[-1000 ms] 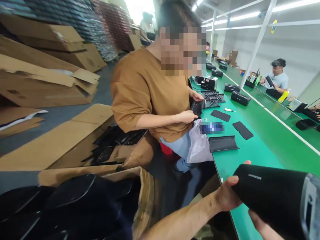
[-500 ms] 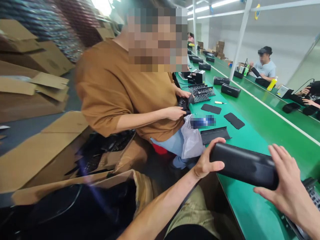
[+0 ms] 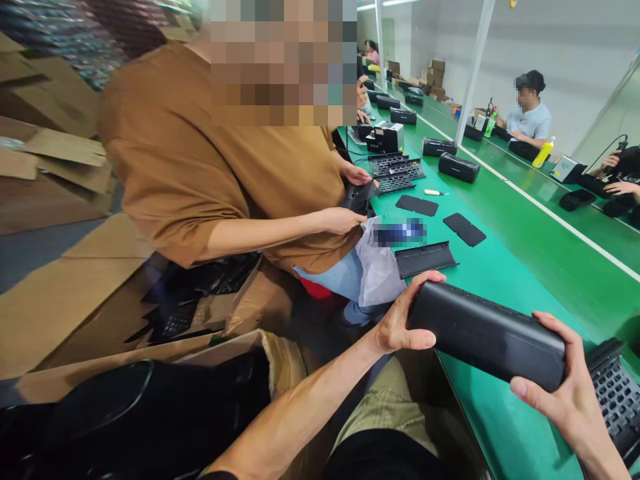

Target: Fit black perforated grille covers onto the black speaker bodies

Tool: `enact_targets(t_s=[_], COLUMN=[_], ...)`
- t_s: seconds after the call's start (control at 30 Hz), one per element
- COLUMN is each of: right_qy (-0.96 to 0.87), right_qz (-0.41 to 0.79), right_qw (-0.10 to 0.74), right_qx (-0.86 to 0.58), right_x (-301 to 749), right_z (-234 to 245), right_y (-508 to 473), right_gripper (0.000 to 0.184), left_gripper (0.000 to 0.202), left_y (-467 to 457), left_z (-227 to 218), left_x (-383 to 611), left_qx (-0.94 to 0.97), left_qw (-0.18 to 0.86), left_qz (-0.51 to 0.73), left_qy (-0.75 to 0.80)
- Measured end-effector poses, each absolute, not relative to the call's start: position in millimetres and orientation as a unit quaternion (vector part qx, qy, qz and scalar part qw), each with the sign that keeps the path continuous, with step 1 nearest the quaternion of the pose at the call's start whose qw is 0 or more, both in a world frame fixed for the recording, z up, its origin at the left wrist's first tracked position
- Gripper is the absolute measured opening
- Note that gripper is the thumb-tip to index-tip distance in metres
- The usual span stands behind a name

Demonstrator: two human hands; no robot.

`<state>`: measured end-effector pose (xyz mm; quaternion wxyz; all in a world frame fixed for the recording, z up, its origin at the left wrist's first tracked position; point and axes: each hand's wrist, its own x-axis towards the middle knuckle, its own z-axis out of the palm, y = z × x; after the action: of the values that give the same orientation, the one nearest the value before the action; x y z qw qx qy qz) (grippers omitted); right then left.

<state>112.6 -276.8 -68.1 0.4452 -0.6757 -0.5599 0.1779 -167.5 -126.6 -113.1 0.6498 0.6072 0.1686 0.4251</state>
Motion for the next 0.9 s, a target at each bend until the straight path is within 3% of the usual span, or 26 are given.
enact_targets(t_s=[0.13, 0.37, 0.57, 0.63, 0.8, 0.9], right_qy=[-0.555, -0.609, -0.513, -0.509, -0.645, -0.611], right_qz=[0.204, 0.475, 0.573, 0.553, 0.347, 0.332], right_qw=[0.414, 0.236, 0.276, 0.281, 0.216, 0.276], right_qx=[-0.692, -0.591, -0.576, -0.597, -0.646, -0.664], right_x=[136.5, 164.1, 133.9, 129.9, 114.4, 120.1], right_z=[-69.2, -26.7, -29.4, -36.5, -51.3, -57.3], right_y=[-271.9, -251.2, -243.0, -242.7, -237.0, -225.1], right_gripper=[0.087, 0.093, 0.089, 0.093, 0.119, 0.114], left_gripper=[0.095, 0.086, 0.080, 0.074, 0.073, 0.088], left_y=[-120.1, -95.1, -67.4, -58.9, -30.6, -13.7], left_z=[-112.0, -110.5, -112.0, -113.6, -104.7, -87.8], left_x=[-162.6, -150.2, -134.4, -126.4, -100.9, -83.6], left_qx=[0.564, 0.543, 0.484, 0.469, 0.570, 0.562], left_qw=[0.695, 0.751, 0.810, 0.812, 0.726, 0.735], left_qz=[0.413, 0.353, 0.299, 0.291, 0.268, 0.247], left_qy=[0.170, 0.132, 0.143, 0.191, 0.277, 0.289])
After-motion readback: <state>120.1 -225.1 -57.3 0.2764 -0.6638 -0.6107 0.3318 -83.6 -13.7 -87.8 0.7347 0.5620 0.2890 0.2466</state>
